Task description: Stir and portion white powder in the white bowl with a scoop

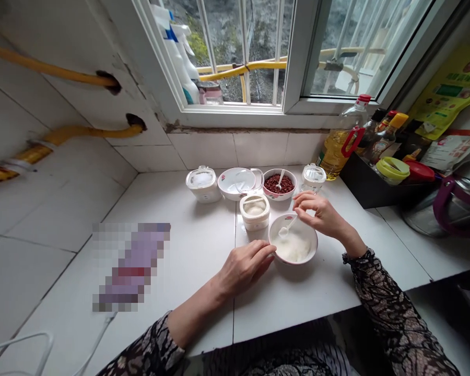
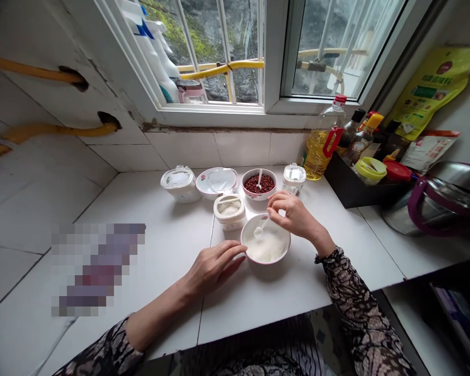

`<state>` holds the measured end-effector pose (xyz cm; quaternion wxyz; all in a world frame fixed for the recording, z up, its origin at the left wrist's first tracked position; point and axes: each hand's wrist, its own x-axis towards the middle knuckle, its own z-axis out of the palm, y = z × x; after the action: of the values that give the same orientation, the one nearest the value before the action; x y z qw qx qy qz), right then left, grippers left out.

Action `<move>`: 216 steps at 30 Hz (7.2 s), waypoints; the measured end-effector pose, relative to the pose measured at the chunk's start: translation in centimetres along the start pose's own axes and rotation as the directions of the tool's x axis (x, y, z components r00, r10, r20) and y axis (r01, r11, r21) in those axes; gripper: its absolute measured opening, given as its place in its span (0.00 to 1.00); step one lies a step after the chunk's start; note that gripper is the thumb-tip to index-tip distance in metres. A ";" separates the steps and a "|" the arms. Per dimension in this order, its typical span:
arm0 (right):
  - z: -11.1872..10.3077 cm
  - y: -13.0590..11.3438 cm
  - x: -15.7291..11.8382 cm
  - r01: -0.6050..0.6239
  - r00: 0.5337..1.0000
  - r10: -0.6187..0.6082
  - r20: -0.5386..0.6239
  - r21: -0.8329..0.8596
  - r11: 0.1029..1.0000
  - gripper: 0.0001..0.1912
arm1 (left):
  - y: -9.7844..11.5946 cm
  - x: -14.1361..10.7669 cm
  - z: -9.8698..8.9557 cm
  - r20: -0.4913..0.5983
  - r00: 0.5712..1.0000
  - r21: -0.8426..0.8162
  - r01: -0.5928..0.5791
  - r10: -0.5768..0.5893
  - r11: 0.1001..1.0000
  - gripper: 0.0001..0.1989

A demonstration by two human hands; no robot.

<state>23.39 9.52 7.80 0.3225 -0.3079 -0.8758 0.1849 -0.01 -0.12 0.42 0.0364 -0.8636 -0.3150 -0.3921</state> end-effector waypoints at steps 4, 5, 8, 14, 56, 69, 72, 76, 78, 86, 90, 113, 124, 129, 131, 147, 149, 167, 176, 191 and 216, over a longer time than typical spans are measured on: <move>1.7 0.2 -0.2 0.054 0.993 -0.053 0.105 -0.007 0.998 0.13 | 0.0 -0.1 -0.1 0.016 1.000 -0.006 0.014 -0.014 1.000 0.08; 1.9 0.2 -0.2 0.054 0.992 -0.054 0.113 0.007 0.999 0.14 | 0.0 -0.1 -0.1 0.020 1.000 -0.011 0.016 -0.016 1.000 0.08; 2.0 0.4 -0.3 0.022 0.995 -0.027 0.101 0.047 0.999 0.14 | 0.0 -0.1 -0.1 0.021 1.000 -0.016 0.011 -0.011 1.000 0.08; 1.2 0.8 -0.3 -0.085 0.996 0.083 0.023 0.113 0.990 0.13 | 0.0 -0.2 -0.1 0.022 1.000 -0.014 0.016 -0.016 1.000 0.08; 3.0 -1.0 2.2 -0.102 0.859 0.126 -0.497 0.077 0.992 0.18 | 0.0 0.2 0.0 -0.002 1.000 0.004 -0.008 0.008 1.000 0.09; 0.3 -0.6 0.8 0.073 0.926 -0.090 -0.366 -0.062 0.995 0.15 | 0.0 0.1 0.0 -0.007 1.000 0.003 -0.005 0.006 1.000 0.08; -0.2 0.8 0.1 0.100 0.974 -0.101 -0.203 -0.011 0.995 0.13 | 0.0 0.1 0.0 -0.010 1.000 0.012 -0.010 0.010 1.000 0.08; 0.6 1.3 -0.2 0.170 0.979 -0.182 -0.089 -0.127 0.977 0.11 | 0.0 0.1 0.0 -0.002 1.000 0.018 -0.003 0.003 1.000 0.08; 1.2 1.0 -0.2 0.213 0.976 -0.216 -0.010 -0.125 0.969 0.11 | 0.0 0.0 0.0 0.002 1.000 0.016 -0.001 0.000 1.000 0.08; 1.4 0.9 -0.3 0.164 0.986 -0.163 0.045 -0.004 0.987 0.11 | -0.1 0.0 -0.1 0.009 1.000 0.007 -0.008 0.008 1.000 0.08; 1.2 1.4 -0.3 0.084 0.996 -0.084 -0.005 0.028 0.996 0.12 | -0.1 0.0 -0.1 0.003 1.000 0.013 -0.010 0.010 1.000 0.08; 3.1 -0.7 1.7 -0.153 0.845 0.190 -0.500 0.114 0.982 0.19 | 0.0 0.2 0.0 -0.002 1.000 0.025 -0.018 0.018 1.000 0.09; 2.1 -1.8 1.6 0.034 0.871 -0.160 -0.465 -0.267 0.963 0.13 | 0.0 0.2 0.0 -0.010 1.000 0.019 -0.016 0.016 1.000 0.09; -0.2 0.0 0.5 0.039 0.960 -0.058 -0.274 -0.075 0.996 0.15 | 0.0 0.0 0.0 0.001 1.000 0.018 -0.010 0.010 1.000 0.08; -0.3 0.6 0.1 0.072 0.985 -0.086 -0.148 -0.096 0.993 0.14 | -0.1 0.0 0.0 0.006 1.000 0.011 -0.004 0.004 1.000 0.08; 1.1 1.1 -0.5 -0.019 0.997 0.015 0.080 0.055 0.998 0.15 | -0.1 -0.2 0.0 0.028 1.000 0.006 0.010 -0.010 1.000 0.09; 0.9 1.4 -0.4 -0.055 0.995 0.048 0.083 0.094 0.994 0.18 | -0.1 -0.2 0.0 0.031 0.999 0.007 0.012 -0.012 1.000 0.09; 1.6 2.7 0.4 -0.417 0.859 0.511 -0.046 0.517 0.748 0.28 | 0.0 0.2 0.0 -0.009 1.000 0.017 -0.023 0.023 1.000 0.09; 3.6 -1.9 2.0 0.038 0.873 -0.128 -0.471 -0.194 0.980 0.16 | -0.1 0.1 0.1 0.007 1.000 0.018 -0.009 0.009 1.000 0.09; -0.5 -0.1 -0.1 0.030 0.965 -0.057 -0.255 -0.110 0.994 0.16 | -0.2 -0.1 0.2 0.006 1.000 0.032 -0.007 0.007 0.999 0.09; 2.3 1.2 -0.6 0.166 0.982 -0.174 -0.067 -0.117 0.979 0.14 | 0.0 0.0 -0.1 0.019 1.000 0.011 -0.013 0.013 1.000 0.08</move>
<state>22.69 9.75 5.26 0.3532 -0.2562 -0.8946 0.0959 -0.10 -0.14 0.50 0.0408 -0.8690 -0.3121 -0.3819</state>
